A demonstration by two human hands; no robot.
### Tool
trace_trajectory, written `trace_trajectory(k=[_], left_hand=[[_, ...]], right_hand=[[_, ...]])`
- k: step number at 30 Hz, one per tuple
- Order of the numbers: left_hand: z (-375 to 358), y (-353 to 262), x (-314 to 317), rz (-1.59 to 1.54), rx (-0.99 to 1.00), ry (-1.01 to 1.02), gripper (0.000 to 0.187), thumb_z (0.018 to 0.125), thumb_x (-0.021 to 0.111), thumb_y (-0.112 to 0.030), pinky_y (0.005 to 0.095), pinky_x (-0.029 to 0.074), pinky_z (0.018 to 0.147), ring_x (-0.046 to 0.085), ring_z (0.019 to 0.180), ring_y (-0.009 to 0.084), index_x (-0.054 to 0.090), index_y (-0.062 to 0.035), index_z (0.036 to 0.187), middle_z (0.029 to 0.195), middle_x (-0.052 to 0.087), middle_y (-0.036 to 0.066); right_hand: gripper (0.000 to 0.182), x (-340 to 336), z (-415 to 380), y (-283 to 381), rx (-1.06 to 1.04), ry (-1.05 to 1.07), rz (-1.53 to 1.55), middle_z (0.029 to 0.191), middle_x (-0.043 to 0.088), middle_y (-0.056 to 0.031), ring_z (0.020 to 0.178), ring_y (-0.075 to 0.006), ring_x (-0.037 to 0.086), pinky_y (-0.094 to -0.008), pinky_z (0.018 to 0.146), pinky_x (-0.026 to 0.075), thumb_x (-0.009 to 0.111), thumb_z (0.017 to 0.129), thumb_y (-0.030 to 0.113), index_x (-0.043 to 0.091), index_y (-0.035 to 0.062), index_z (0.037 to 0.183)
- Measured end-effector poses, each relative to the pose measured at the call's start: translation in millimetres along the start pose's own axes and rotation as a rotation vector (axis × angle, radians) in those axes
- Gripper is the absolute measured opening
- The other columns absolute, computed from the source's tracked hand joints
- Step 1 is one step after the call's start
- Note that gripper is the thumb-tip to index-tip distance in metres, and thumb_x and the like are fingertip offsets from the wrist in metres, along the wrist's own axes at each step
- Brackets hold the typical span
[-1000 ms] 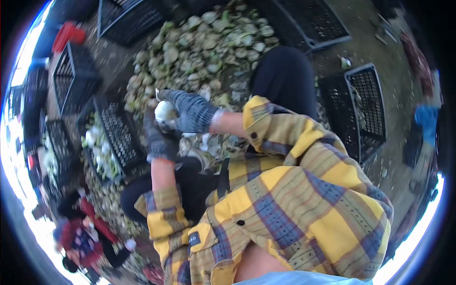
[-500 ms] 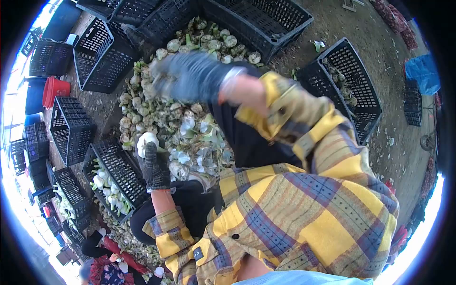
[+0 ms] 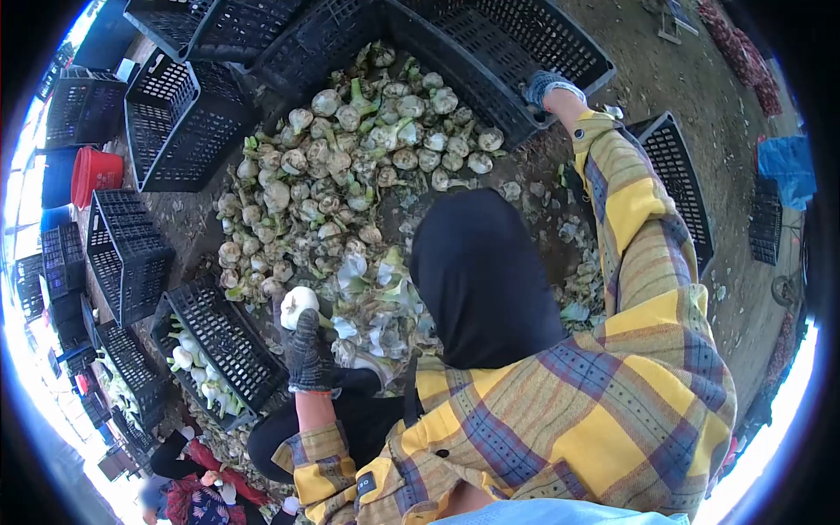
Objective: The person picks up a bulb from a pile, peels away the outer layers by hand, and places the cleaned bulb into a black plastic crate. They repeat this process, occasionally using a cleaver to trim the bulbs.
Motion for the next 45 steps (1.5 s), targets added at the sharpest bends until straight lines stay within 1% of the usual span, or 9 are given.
trace_trajectory(k=[10, 15, 17, 23, 27, 32, 36, 39, 45], left_hand=[[11.2, 3.9, -20.1, 0.230, -0.005, -0.091, 0.052, 0.072, 0.068, -0.021, 0.0236, 0.049, 0.058, 0.057, 0.079, 0.0153, 0.042, -0.0092, 0.116, 0.099, 0.053, 0.005], [10.9, 2.7, -50.7, 0.136, 0.125, -0.192, 0.063, 0.066, 0.072, -0.014, 0.0243, 0.047, 0.065, 0.052, 0.083, 0.0125, 0.038, -0.0068, 0.119, 0.099, 0.052, 0.004], [20.6, 7.6, -65.0, 0.116, 0.102, -0.082, 0.069, 0.063, 0.075, -0.010, 0.0267, 0.045, 0.077, 0.051, 0.092, 0.0141, 0.035, -0.0036, 0.118, 0.102, 0.051, 0.006], [2.6, 20.2, -70.6, 0.039, 0.207, -0.046, 0.062, 0.072, 0.067, -0.012, 0.0233, 0.051, 0.056, 0.057, 0.088, 0.0159, 0.035, -0.0088, 0.125, 0.107, 0.052, 0.007], [-5.9, 16.8, -69.2, -0.083, 0.156, -0.045, 0.063, 0.073, 0.065, -0.008, 0.0239, 0.052, 0.059, 0.059, 0.085, 0.0171, 0.030, -0.0079, 0.126, 0.108, 0.051, 0.010], [-13.1, 8.0, -66.1, 0.008, 0.312, -0.005, 0.051, 0.072, 0.067, -0.007, 0.0260, 0.050, 0.068, 0.058, 0.082, 0.0158, 0.040, -0.0047, 0.115, 0.096, 0.055, 0.007], [-18.3, 12.1, -69.7, -0.083, 0.229, 0.050, 0.050, 0.073, 0.066, -0.007, 0.0283, 0.048, 0.076, 0.056, 0.086, 0.0168, 0.041, -0.0047, 0.115, 0.101, 0.054, 0.007], [-29.6, 6.3, -73.8, -0.099, 0.287, 0.061, 0.051, 0.072, 0.065, -0.004, 0.0291, 0.046, 0.080, 0.054, 0.093, 0.0181, 0.041, -0.0046, 0.117, 0.104, 0.053, 0.007], [-36.1, 14.0, -95.4, 0.069, 0.347, -0.021, 0.065, 0.069, 0.071, -0.011, 0.0261, 0.051, 0.064, 0.056, 0.085, 0.0162, 0.034, -0.0064, 0.121, 0.103, 0.053, 0.009]], right_hand=[[0.020, 60.4, 55.2, -21.8, 0.192, 0.087, 0.014, 0.076, 0.062, -0.0116, 0.071, -0.0275, 0.060, -0.0404, 0.065, 0.045, 0.051, 0.074, 0.019, 0.066, 0.0070, 0.080], [0.015, 58.7, 72.2, -25.9, -0.697, -0.569, -0.404, 0.064, 0.057, -0.0163, 0.059, -0.0283, 0.056, -0.0388, 0.053, 0.041, 0.053, 0.067, 0.015, 0.059, 0.0027, 0.061], [0.010, 85.1, 177.9, -117.1, -0.501, -0.251, 0.716, 0.061, 0.053, -0.0049, 0.057, -0.0159, 0.052, -0.0305, 0.048, 0.041, 0.054, 0.074, 0.010, 0.059, 0.0072, 0.066], [0.004, 3.7, 7.2, -41.7, -0.015, 0.086, 0.859, 0.066, 0.054, -0.0035, 0.060, -0.0151, 0.053, -0.0264, 0.052, 0.044, 0.055, 0.077, 0.010, 0.058, 0.0068, 0.075], [0.012, -30.7, -55.0, -6.9, 0.139, -0.027, 1.745, 0.078, 0.056, -0.0049, 0.064, -0.0147, 0.054, -0.0227, 0.062, 0.051, 0.056, 0.081, 0.009, 0.054, 0.0056, 0.092], [0.034, -87.0, -176.0, 73.1, -0.528, -0.238, 1.595, 0.084, 0.056, -0.0089, 0.067, -0.0168, 0.057, -0.0220, 0.058, 0.051, 0.061, 0.080, 0.021, 0.050, 0.0015, 0.104], [0.039, -80.7, -203.2, 142.2, -0.652, 0.456, 1.716, 0.074, 0.057, -0.0028, 0.057, -0.0115, 0.053, -0.0234, 0.048, 0.045, 0.054, 0.082, 0.041, 0.053, 0.0083, 0.102], [0.040, -68.5, -237.6, 182.8, -0.428, -0.073, 1.505, 0.073, 0.055, -0.0030, 0.062, -0.0120, 0.054, -0.0257, 0.052, 0.048, 0.052, 0.083, 0.042, 0.054, 0.0071, 0.102], [0.031, 2.8, -287.1, 284.0, -0.754, 0.592, 1.264, 0.079, 0.059, -0.0033, 0.049, -0.0068, 0.049, -0.0183, 0.042, 0.038, 0.053, 0.084, 0.031, 0.052, 0.0074, 0.104]])
Point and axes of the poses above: each hand's wrist, its own z-axis towards the middle knuckle, its own x-axis out of the palm, y = z × x, the point moved 6 cm from there along z, towards the middle knuckle
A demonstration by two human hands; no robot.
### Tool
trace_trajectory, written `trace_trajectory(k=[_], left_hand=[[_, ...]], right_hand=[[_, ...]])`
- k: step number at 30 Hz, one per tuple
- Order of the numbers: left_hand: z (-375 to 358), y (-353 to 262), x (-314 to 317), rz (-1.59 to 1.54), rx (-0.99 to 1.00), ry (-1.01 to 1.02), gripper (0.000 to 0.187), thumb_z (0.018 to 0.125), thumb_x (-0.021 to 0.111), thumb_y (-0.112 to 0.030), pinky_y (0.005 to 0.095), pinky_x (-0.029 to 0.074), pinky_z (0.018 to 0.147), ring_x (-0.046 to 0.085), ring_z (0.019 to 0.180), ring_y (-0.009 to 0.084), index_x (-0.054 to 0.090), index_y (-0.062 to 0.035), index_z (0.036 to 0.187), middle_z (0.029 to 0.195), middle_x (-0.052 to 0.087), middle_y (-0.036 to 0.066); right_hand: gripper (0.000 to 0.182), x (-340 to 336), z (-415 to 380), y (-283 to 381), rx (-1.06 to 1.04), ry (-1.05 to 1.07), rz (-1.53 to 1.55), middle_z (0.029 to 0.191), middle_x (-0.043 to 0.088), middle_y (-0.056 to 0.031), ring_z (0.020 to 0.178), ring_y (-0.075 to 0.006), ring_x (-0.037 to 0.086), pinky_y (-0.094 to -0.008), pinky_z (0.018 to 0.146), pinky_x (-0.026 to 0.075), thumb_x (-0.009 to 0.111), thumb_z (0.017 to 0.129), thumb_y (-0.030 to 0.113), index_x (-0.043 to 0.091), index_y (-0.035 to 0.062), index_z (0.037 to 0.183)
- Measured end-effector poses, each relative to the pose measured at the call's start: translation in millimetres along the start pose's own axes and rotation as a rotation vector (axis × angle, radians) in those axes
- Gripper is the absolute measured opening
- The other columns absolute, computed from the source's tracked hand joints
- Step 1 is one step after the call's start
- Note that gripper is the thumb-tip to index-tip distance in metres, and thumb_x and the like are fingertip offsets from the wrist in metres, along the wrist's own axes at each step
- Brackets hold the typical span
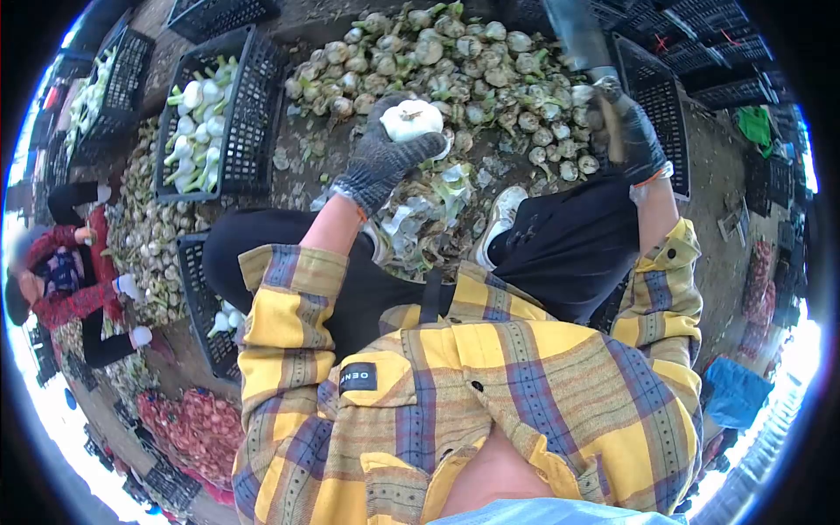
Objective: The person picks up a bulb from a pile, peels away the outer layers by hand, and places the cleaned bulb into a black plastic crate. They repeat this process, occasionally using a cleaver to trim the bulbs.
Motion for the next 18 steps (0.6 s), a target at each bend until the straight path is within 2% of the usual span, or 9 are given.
trace_trajectory(k=[1, 2, 3, 5, 9, 11, 12, 13, 18], left_hand=[[-0.6, -1.8, -3.1, 0.049, 0.070, -0.024, 0.068, 0.067, 0.073, -0.013, 0.0258, 0.051, 0.060, 0.057, 0.083, 0.0159, 0.033, -0.0068, 0.122, 0.103, 0.053, 0.009], [2.1, 1.3, -3.2, 0.050, 0.063, -0.037, 0.068, 0.067, 0.073, -0.013, 0.0258, 0.051, 0.060, 0.057, 0.083, 0.0159, 0.033, -0.0068, 0.122, 0.103, 0.053, 0.009], [2.6, 2.4, -6.8, 0.043, 0.027, -0.020, 0.072, 0.062, 0.077, -0.014, 0.0273, 0.050, 0.068, 0.056, 0.087, 0.0165, 0.033, -0.0053, 0.119, 0.102, 0.053, 0.010], [-0.4, 6.7, -8.9, 0.032, -0.017, -0.008, 0.076, 0.058, 0.080, -0.015, 0.0289, 0.049, 0.076, 0.055, 0.091, 0.0171, 0.034, -0.0037, 0.116, 0.102, 0.053, 0.011], [0.4, 12.8, -13.4, 0.168, 0.017, 0.061, 0.077, 0.058, 0.081, -0.017, 0.0285, 0.047, 0.079, 0.055, 0.090, 0.0167, 0.033, -0.0026, 0.116, 0.101, 0.053, 0.011], [-10.1, -3.3, -6.0, 0.132, -0.057, 0.081, 0.062, 0.066, 0.075, -0.017, 0.0273, 0.047, 0.079, 0.055, 0.089, 0.0153, 0.038, -0.0016, 0.114, 0.102, 0.054, 0.009], [-13.4, -9.9, 4.0, 0.474, -0.181, 0.278, 0.034, 0.081, 0.059, -0.014, 0.0267, 0.046, 0.079, 0.056, 0.087, 0.0137, 0.046, -0.0011, 0.109, 0.103, 0.054, 0.005], [-14.4, -9.3, 3.5, 0.468, -0.156, 0.328, 0.034, 0.082, 0.058, -0.014, 0.0267, 0.046, 0.080, 0.055, 0.089, 0.0136, 0.045, -0.0013, 0.110, 0.104, 0.054, 0.005], [-1.3, 32.1, -6.6, -0.153, -0.203, 0.444, 0.033, 0.085, 0.051, -0.015, 0.0262, 0.043, 0.085, 0.053, 0.095, 0.0131, 0.044, -0.0026, 0.115, 0.110, 0.052, 0.005]], right_hand=[[0.033, 7.7, 5.5, -8.8, 0.046, -0.040, -0.127, 0.076, 0.059, -0.0034, 0.048, -0.0068, 0.048, -0.0174, 0.040, 0.036, 0.054, 0.083, 0.032, 0.052, 0.0071, 0.104], [0.037, 17.8, 7.1, -13.4, -0.031, 0.176, -0.144, 0.077, 0.057, -0.0021, 0.057, -0.0061, 0.051, -0.0172, 0.047, 0.040, 0.059, 0.080, 0.032, 0.052, 0.0044, 0.104], [0.039, 71.6, -14.0, 9.7, -0.267, -0.004, -0.313, 0.081, 0.057, -0.0012, 0.070, -0.0067, 0.054, -0.0200, 0.055, 0.044, 0.064, 0.077, 0.028, 0.052, 0.0016, 0.103], [0.036, 78.4, -10.2, -5.4, -0.359, 0.106, -0.618, 0.086, 0.056, 0.0003, 0.078, -0.0072, 0.054, -0.0234, 0.062, 0.046, 0.066, 0.075, 0.021, 0.053, -0.0010, 0.101], [0.037, 112.5, -19.9, -8.1, -0.326, 0.071, -0.903, 0.073, 0.059, -0.0137, 0.067, -0.0205, 0.060, -0.0315, 0.065, 0.047, 0.064, 0.070, 0.024, 0.056, 0.0023, 0.099], [0.034, 129.9, -31.9, -6.8, -0.365, 0.152, -1.108, 0.068, 0.059, -0.0152, 0.066, -0.0249, 0.061, -0.0336, 0.064, 0.048, 0.066, 0.067, 0.024, 0.059, 0.0031, 0.093], [0.034, 142.5, -39.3, -1.3, -0.481, 0.215, -1.129, 0.072, 0.061, -0.0144, 0.067, -0.0295, 0.060, -0.0359, 0.062, 0.048, 0.066, 0.065, 0.022, 0.059, 0.0046, 0.092], [0.034, 146.7, -41.9, -0.8, -0.476, 0.215, -1.127, 0.072, 0.061, -0.0144, 0.067, -0.0295, 0.060, -0.0359, 0.062, 0.048, 0.066, 0.065, 0.022, 0.059, 0.0046, 0.092], [0.033, 166.9, -47.8, -5.4, -0.604, 0.326, -1.270, 0.070, 0.059, -0.0117, 0.065, -0.0283, 0.059, -0.0348, 0.059, 0.048, 0.071, 0.061, 0.020, 0.060, 0.0073, 0.088]])
Point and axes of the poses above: each hand's wrist, its own z-axis towards the middle knuckle, its own x-axis out of the palm, y = z × x, the point moved 6 cm from there along z, towards the middle knuckle
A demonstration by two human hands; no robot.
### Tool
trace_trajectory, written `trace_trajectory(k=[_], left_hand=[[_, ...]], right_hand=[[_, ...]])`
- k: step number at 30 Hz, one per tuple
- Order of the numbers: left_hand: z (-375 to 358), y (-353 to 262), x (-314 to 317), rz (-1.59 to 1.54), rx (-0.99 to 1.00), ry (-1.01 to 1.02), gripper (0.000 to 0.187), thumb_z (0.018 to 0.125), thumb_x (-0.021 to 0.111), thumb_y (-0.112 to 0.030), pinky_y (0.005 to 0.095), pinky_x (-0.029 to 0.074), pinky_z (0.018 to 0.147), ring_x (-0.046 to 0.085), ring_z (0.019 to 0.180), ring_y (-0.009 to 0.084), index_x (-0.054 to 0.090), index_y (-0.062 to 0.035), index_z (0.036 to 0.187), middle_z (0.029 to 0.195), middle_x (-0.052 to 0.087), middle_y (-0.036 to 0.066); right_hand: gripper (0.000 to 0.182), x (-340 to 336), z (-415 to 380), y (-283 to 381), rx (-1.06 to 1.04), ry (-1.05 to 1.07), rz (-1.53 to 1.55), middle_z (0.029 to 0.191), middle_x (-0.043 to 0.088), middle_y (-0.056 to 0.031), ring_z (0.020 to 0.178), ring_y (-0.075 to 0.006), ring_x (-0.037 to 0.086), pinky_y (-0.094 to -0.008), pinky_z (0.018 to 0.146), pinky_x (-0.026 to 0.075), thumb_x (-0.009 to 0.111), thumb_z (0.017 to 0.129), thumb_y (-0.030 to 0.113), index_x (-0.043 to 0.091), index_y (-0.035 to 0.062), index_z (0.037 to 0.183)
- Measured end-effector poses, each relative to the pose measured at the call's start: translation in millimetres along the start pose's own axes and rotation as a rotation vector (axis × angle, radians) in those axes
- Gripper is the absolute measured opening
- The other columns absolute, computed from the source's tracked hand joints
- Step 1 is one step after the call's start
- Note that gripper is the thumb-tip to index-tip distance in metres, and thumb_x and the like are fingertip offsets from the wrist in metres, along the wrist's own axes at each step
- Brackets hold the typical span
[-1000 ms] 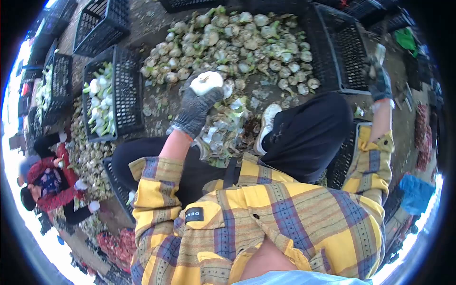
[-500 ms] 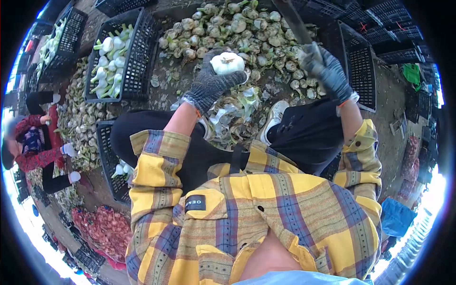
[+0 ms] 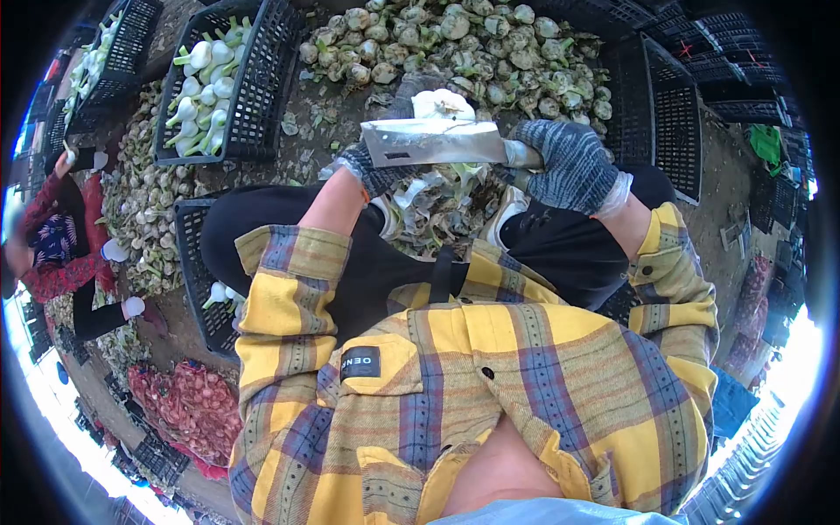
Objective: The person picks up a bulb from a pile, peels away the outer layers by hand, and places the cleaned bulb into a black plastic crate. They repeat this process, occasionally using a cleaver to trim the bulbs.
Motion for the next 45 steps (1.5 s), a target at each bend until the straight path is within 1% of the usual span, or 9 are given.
trace_trajectory(k=[8, 17, 21, 24, 30, 34, 36, 41, 45], left_hand=[[3.6, 28.0, -3.5, -0.501, 0.048, 0.249, 0.034, 0.092, 0.040, -0.017, 0.0256, 0.038, 0.093, 0.050, 0.104, 0.0123, 0.042, -0.0046, 0.123, 0.120, 0.049, 0.005], [-5.4, 32.3, 3.7, -0.228, -0.248, -0.111, 0.039, 0.092, 0.038, -0.018, 0.0239, 0.033, 0.097, 0.046, 0.110, 0.0115, 0.035, -0.0062, 0.129, 0.126, 0.044, 0.007], [10.5, 65.4, -31.7, -0.125, 0.010, 0.084, 0.037, 0.093, 0.036, -0.018, 0.0301, 0.035, 0.098, 0.046, 0.111, 0.0175, 0.036, -0.0013, 0.126, 0.127, 0.041, 0.009], [-20.4, -29.3, 30.5, 0.411, 0.268, 0.002, 0.061, 0.057, 0.081, -0.021, 0.0278, 0.045, 0.080, 0.056, 0.087, 0.0131, 0.050, -0.0046, 0.107, 0.096, 0.059, 0.004], [-18.7, -23.1, 7.1, 0.347, 0.165, -0.362, 0.050, 0.060, 0.079, -0.020, 0.0270, 0.045, 0.077, 0.056, 0.083, 0.0134, 0.052, -0.0045, 0.099, 0.089, 0.059, 0.004], [-25.5, -8.4, -33.9, -0.071, -0.120, -0.634, 0.029, 0.076, 0.066, -0.024, 0.0213, 0.043, 0.040, 0.057, 0.061, 0.0103, 0.056, -0.0064, 0.096, 0.077, 0.059, 0.004], [-30.8, -7.5, -62.5, -0.314, -0.040, -0.705, 0.022, 0.078, 0.064, -0.027, 0.0240, 0.043, 0.041, 0.055, 0.058, 0.0123, 0.055, -0.0103, 0.089, 0.072, 0.057, 0.002], [-84.7, -24.5, -242.2, -0.705, 0.401, -0.785, 0.018, 0.081, 0.057, -0.026, 0.0321, 0.048, 0.065, 0.057, 0.078, 0.0196, 0.055, -0.0118, 0.092, 0.086, 0.059, 0.006], [-109.1, -115.8, -198.7, -0.425, 0.437, -0.814, 0.023, 0.082, 0.053, -0.020, 0.0343, 0.047, 0.075, 0.054, 0.091, 0.0230, 0.053, -0.0088, 0.103, 0.102, 0.054, 0.011]], right_hand=[[0.036, 4.9, -0.7, 1.6, 0.006, 0.050, -0.086, 0.070, 0.060, -0.0120, 0.064, -0.0284, 0.059, -0.0338, 0.058, 0.048, 0.074, 0.058, 0.025, 0.060, 0.0081, 0.086], [0.040, 21.6, -2.1, -20.9, 0.029, 0.159, -0.185, 0.068, 0.058, -0.0127, 0.064, -0.0297, 0.058, -0.0356, 0.059, 0.047, 0.073, 0.060, 0.036, 0.059, 0.0069, 0.084], [0.039, 26.8, -7.6, -46.0, -0.009, 0.161, -0.181, 0.068, 0.058, -0.0134, 0.064, -0.0306, 0.058, -0.0358, 0.059, 0.047, 0.072, 0.062, 0.036, 0.059, 0.0071, 0.085], [0.038, 8.0, -14.2, -78.0, 0.430, 0.111, -0.098, 0.069, 0.059, -0.0131, 0.062, -0.0289, 0.059, -0.0345, 0.058, 0.047, 0.069, 0.068, 0.034, 0.058, 0.0041, 0.088], [0.045, 5.6, -22.3, -147.3, 0.465, -0.144, -0.016, 0.094, 0.061, -0.0149, 0.086, -0.0203, 0.058, -0.0292, 0.075, 0.044, 0.063, 0.077, 0.026, 0.052, -0.0010, 0.111], [0.048, 12.0, -17.1, -146.6, 0.649, -0.110, 0.321, 0.104, 0.059, -0.0124, 0.094, -0.0185, 0.055, -0.0282, 0.079, 0.042, 0.060, 0.080, 0.025, 0.048, -0.0022, 0.117], [0.037, 12.3, -24.7, -166.9, 0.707, -0.152, 0.304, 0.066, 0.053, -0.0022, 0.060, -0.0101, 0.049, -0.0265, 0.056, 0.041, 0.057, 0.081, 0.035, 0.055, 0.0039, 0.101], [0.042, -18.2, -38.2, -201.6, 0.741, -0.267, 0.604, 0.077, 0.054, -0.0015, 0.061, -0.0086, 0.047, -0.0250, 0.055, 0.041, 0.053, 0.083, 0.034, 0.053, 0.0047, 0.113], [0.041, -58.5, -86.0, -268.4, 0.893, -0.463, 0.527, 0.076, 0.054, -0.0024, 0.066, -0.0141, 0.048, -0.0286, 0.062, 0.040, 0.055, 0.079, 0.037, 0.056, 0.0054, 0.105]])
Point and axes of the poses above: each hand's wrist, its own z-axis towards the middle knuckle, its own x-axis out of the palm, y = z × x, the point moved 6 cm from there along z, towards the middle knuckle
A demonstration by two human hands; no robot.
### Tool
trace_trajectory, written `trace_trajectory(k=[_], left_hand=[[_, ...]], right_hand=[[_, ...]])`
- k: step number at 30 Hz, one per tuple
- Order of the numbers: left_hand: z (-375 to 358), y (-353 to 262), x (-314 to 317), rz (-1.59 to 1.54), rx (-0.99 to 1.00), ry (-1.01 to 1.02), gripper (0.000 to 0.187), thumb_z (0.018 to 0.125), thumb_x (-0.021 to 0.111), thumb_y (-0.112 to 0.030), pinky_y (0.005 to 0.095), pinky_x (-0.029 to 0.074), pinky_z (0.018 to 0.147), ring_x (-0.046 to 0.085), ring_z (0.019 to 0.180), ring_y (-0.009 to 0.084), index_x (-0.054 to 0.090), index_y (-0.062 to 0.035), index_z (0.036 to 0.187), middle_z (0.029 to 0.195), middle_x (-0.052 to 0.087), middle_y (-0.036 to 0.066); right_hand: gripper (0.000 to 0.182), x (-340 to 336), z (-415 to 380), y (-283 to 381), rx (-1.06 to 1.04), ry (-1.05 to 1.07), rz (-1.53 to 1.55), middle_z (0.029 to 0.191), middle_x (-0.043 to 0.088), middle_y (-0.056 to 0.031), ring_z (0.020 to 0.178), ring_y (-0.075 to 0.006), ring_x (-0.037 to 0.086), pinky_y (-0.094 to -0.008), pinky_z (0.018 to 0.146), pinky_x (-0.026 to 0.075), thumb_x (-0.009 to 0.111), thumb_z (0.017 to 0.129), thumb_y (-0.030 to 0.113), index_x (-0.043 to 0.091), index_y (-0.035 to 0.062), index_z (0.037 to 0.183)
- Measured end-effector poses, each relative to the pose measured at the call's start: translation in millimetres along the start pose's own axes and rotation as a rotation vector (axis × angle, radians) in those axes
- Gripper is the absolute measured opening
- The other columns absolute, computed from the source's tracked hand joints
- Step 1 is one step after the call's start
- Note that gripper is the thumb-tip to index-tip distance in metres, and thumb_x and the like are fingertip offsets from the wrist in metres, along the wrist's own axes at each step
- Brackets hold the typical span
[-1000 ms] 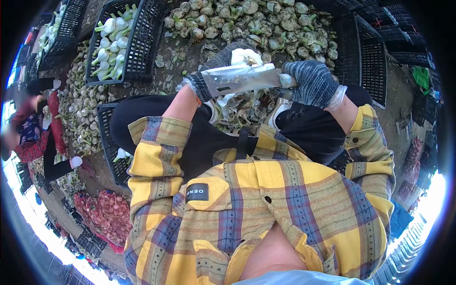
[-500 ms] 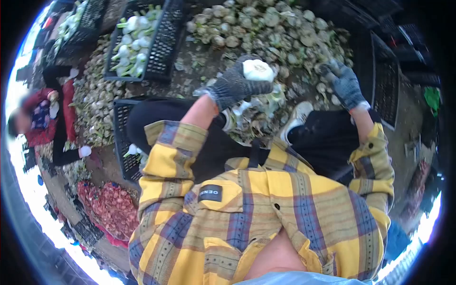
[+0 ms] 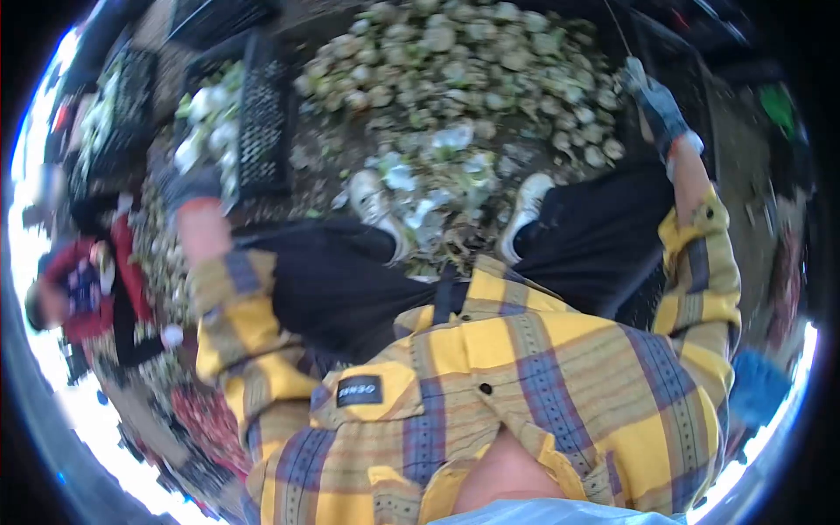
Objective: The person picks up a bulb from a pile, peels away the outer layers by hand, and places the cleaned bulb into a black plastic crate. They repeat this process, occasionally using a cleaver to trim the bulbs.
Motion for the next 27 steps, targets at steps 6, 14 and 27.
trace_trajectory(k=[6, 14, 27], left_hand=[[-45.8, 54.0, 80.0, -0.157, -0.197, 0.107, 0.033, 0.083, 0.050, -0.004, 0.0340, 0.049, 0.077, 0.055, 0.091, 0.0249, 0.043, -0.0017, 0.116, 0.107, 0.054, 0.014], [-44.4, 174.4, 101.9, 0.093, -0.375, -0.339, 0.027, 0.083, 0.054, -0.024, 0.0357, 0.050, 0.071, 0.053, 0.091, 0.0286, 0.047, -0.0057, 0.101, 0.092, 0.053, 0.012], [-60.9, 199.8, 147.0, 0.166, -0.571, -0.163, 0.029, 0.085, 0.052, -0.025, 0.0345, 0.050, 0.071, 0.053, 0.099, 0.0282, 0.049, -0.0097, 0.109, 0.105, 0.054, 0.010]], right_hand=[[0.023, -100.4, 33.0, -120.5, 0.284, -0.215, -0.047, 0.069, 0.056, -0.0017, 0.058, -0.0125, 0.052, -0.0278, 0.052, 0.040, 0.056, 0.079, 0.027, 0.059, 0.0080, 0.092], [0.048, -147.9, 89.6, -245.5, 0.408, -0.026, -0.827, 0.101, 0.059, -0.0188, 0.095, -0.0296, 0.055, -0.0356, 0.081, 0.041, 0.048, 0.079, 0.042, 0.058, 0.0024, 0.104], [0.042, 76.5, 143.0, -59.4, -0.001, 0.373, -1.120, 0.121, 0.048, -0.0160, 0.109, -0.0314, 0.049, -0.0379, 0.092, 0.039, 0.046, 0.079, 0.026, 0.049, 0.0105, 0.118]])
Point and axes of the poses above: each hand's wrist, its own z-axis towards the middle knuckle, its own x-axis out of the palm, y = z × x, the point moved 6 cm from there along z, towards the middle knuckle
